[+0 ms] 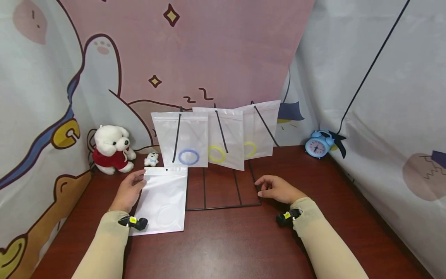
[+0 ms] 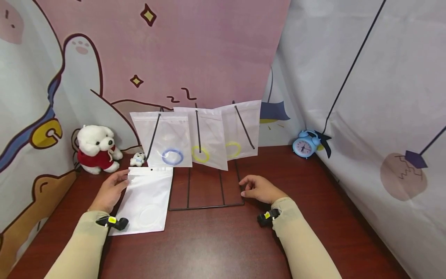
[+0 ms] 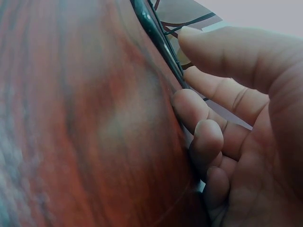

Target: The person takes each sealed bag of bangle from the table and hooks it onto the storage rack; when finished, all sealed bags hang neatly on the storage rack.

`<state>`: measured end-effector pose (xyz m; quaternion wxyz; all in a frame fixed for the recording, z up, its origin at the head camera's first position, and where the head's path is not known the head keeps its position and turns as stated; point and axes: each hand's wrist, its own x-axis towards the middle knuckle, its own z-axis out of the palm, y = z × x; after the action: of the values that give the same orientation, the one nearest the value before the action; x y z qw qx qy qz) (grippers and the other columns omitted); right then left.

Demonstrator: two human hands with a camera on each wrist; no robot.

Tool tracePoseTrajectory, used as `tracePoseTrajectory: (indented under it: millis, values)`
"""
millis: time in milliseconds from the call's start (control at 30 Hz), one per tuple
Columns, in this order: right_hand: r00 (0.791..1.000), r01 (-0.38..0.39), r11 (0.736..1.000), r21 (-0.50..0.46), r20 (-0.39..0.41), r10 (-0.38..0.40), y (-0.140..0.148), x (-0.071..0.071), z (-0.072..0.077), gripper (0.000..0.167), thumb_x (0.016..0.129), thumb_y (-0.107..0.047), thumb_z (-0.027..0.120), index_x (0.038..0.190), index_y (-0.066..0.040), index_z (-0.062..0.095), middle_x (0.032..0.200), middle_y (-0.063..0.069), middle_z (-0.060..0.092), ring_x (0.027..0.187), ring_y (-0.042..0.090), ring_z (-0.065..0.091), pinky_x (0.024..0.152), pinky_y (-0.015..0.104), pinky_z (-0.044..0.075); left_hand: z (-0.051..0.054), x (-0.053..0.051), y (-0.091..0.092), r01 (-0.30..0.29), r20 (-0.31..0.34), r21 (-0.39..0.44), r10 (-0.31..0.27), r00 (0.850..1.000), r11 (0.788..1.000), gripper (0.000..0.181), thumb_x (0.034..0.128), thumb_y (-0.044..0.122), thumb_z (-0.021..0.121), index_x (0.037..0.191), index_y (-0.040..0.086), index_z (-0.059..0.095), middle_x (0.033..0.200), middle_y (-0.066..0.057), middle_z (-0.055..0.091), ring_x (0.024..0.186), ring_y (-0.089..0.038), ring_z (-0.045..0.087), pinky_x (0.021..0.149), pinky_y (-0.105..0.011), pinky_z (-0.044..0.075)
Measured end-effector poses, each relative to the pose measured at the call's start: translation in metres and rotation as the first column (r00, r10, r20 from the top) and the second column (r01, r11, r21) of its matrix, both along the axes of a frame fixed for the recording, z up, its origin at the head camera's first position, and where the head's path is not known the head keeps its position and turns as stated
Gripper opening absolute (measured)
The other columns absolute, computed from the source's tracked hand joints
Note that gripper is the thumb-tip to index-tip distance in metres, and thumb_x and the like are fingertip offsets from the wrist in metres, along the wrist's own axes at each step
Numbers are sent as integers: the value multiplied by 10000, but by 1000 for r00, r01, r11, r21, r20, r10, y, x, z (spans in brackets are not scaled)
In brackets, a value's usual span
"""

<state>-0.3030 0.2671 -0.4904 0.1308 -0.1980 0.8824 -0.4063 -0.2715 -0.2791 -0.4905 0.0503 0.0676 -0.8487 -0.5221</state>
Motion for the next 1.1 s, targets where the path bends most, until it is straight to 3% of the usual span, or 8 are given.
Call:
tracePoseTrajectory:
  millis: [233, 400, 500, 700, 800, 900, 1100]
  values:
    - [1000, -9, 1000, -3, -20, 9, 0, 0, 0, 351, 919, -184, 815, 1228, -70, 694, 908, 60, 636, 785, 189, 577, 670, 280, 476, -2, 2, 0, -20, -18, -24, 20, 1000, 1000, 445, 1102, 159, 503, 1537, 64, 520, 1418, -227, 524, 1282, -348, 488, 1051, -438, 441]
    - [1000, 2, 1000, 11, -7, -2, -1, 1, 1, 334, 925, -193, 806, 1228, -104, 697, 915, 51, 628, 790, 200, 573, 667, 291, 476, -4, 1, -1, -57, -65, -58, 53, 996, 997, 368, 1067, 78, 527, 1422, 31, 611, 1221, -177, 567, 1114, -250, 504, 880, -265, 433]
    - [1000, 5, 1000, 16, -3, -5, -1, 1, 1, 330, 927, -195, 803, 1229, -116, 697, 918, 50, 625, 795, 211, 569, 671, 299, 476, -5, 1, -1, -84, -74, -40, 81, 994, 996, 366, 1040, 31, 518, 1391, 23, 623, 1163, -159, 544, 1063, -229, 486, 829, -239, 423]
    - [1000, 6, 1000, 12, 0, -6, -1, 2, 2, 326, 927, -196, 801, 1225, -115, 697, 918, 49, 626, 798, 211, 572, 672, 302, 477, -3, 1, -2, -116, -57, 36, 118, 991, 993, 558, 950, -56, 420, 1474, 42, 585, 1287, -226, 525, 1145, -278, 443, 899, -339, 381]
    - [1000, 6, 1000, 9, 0, -6, -1, 1, 1, 329, 925, -196, 804, 1224, -113, 697, 915, 50, 627, 795, 211, 574, 671, 300, 479, -3, 1, -4, -112, -45, 63, 115, 992, 992, 603, 932, -64, 391, 1499, 35, 569, 1464, -236, 526, 1288, -314, 445, 1044, -420, 400]
    - [1000, 6, 1000, 7, 0, -6, -1, 0, 0, 333, 922, -192, 813, 1224, -113, 696, 915, 52, 630, 795, 212, 576, 675, 298, 481, -2, 1, -6, -90, -28, 79, 93, 995, 993, 614, 926, -59, 377, 1510, 14, 553, 1598, -204, 475, 1433, -330, 393, 1189, -495, 336]
    - [1000, 6, 1000, 9, -1, -6, 0, 0, 0, 355, 909, -186, 832, 1228, -115, 694, 935, 54, 633, 811, 217, 573, 691, 301, 481, -2, 2, -7, -95, -3, 58, 95, 995, 994, 524, 968, 13, 465, 1479, 2, 579, 1567, -192, 523, 1358, -310, 429, 1084, -439, 364]
